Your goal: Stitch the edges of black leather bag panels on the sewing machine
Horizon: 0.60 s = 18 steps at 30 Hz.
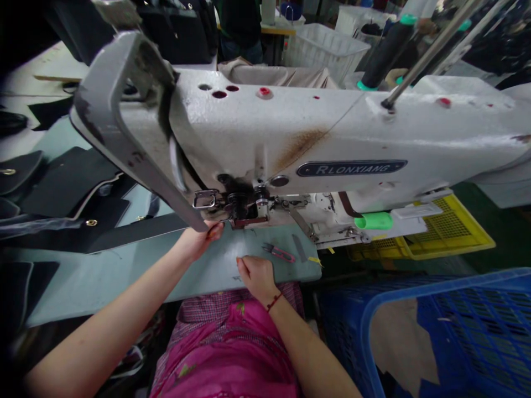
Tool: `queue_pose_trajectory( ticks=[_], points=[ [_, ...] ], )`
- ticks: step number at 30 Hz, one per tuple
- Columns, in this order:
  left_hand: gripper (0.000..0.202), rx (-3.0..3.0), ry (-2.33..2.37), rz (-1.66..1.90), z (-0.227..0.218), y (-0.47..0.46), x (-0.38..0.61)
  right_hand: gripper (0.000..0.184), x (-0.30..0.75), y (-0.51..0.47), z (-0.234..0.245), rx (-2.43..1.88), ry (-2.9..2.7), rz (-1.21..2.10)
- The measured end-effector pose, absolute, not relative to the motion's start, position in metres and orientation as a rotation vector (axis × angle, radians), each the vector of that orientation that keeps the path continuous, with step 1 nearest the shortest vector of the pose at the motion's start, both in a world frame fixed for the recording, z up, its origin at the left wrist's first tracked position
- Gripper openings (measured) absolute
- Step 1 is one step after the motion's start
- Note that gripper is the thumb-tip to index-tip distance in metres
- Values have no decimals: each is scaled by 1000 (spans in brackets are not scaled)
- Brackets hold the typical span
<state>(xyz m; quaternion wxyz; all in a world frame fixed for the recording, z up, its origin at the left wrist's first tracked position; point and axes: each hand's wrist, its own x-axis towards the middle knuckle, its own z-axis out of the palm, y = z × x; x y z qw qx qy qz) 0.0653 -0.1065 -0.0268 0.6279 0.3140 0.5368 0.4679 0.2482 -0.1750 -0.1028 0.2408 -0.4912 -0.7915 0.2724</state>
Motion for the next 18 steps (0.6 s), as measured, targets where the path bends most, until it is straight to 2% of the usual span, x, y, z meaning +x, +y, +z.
queue_pose_trajectory(
  ticks=[6, 18],
  points=[
    [36, 660, 1165, 1127, -31, -105, 67, 40, 248, -175, -104, -1338, -2168, 722],
    [24, 333, 1386, 1389, -36, -121, 106, 41, 248, -174, -101, -1330, -2150, 770]
  ],
)
